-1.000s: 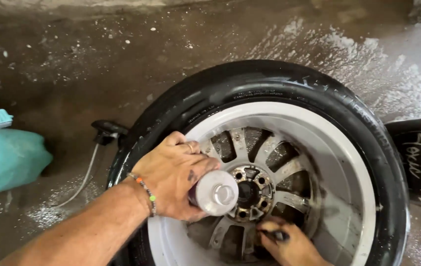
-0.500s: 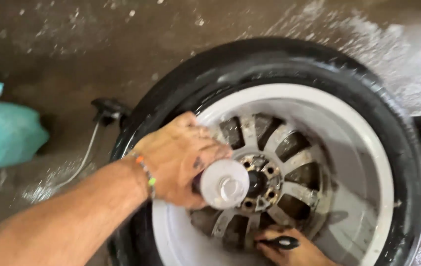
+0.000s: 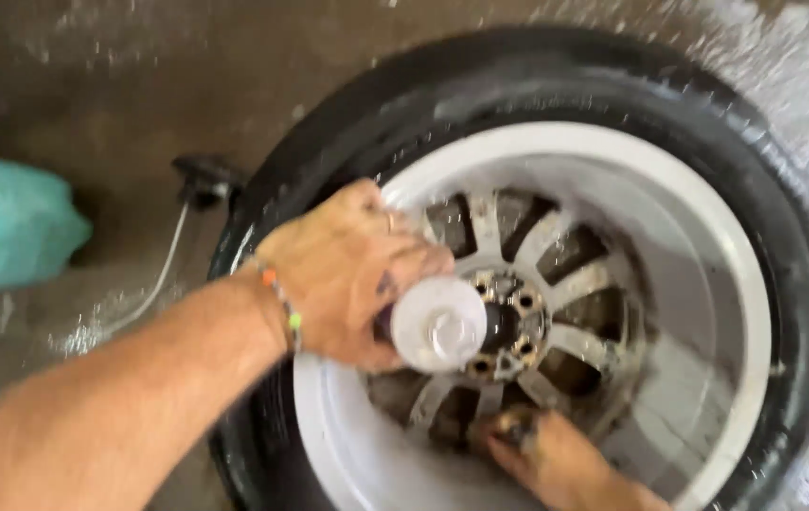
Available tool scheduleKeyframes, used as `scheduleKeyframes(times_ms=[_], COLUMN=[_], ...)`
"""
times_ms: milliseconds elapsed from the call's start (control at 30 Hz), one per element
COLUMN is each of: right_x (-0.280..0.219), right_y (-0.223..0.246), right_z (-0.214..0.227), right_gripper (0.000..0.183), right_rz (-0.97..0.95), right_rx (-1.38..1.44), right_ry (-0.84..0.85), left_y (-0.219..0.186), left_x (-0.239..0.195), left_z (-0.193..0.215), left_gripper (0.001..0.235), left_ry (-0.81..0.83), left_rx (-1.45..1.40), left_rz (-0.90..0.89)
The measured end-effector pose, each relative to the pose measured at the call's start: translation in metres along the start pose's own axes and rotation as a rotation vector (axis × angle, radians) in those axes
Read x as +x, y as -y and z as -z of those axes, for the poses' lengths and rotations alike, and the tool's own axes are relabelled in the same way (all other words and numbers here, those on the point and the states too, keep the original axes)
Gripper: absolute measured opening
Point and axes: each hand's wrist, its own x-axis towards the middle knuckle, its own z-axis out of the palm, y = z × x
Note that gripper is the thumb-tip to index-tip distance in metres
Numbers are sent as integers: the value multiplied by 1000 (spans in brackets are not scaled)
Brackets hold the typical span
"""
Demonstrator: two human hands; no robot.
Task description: The person pours a cleaning solution from a bottle onto a car wheel and scrubs the rim and spokes with a brush. They continue to scrub the wheel thoroughly, focusing on the inner barrel and the center hub area.
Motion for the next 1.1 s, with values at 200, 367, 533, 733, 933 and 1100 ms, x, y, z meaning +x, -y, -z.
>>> scheduleKeyframes(times_ms=[200,367,533,733,933,1100], right_x=[7,10,12,-4,-4,15], right_y=[-5,-65,-34,-46,-29,-43], right_z=[3,-63,-28,-19,-23,-64], right_gripper=[19,23,19,10,22,10], right_rz=[-62,-75,-333,115,295,79], right_rx=[17,142,187,90,-111,16], right_ry=[-49,-181,-45,-333,-350,-178], left_y=[5,7,4,8,6,-16], left_x=[4,2,0,5,0,-5], left_z=[5,-2,2,0,3,42], left_gripper=[90,104,99,112,99,77], left_ry=[-154,-252,-207,-205,-286,-414], left_rx=[-103,-24,-112,-84,-153,-303], left_rz=[-30,-82,-45,-42,-28,108])
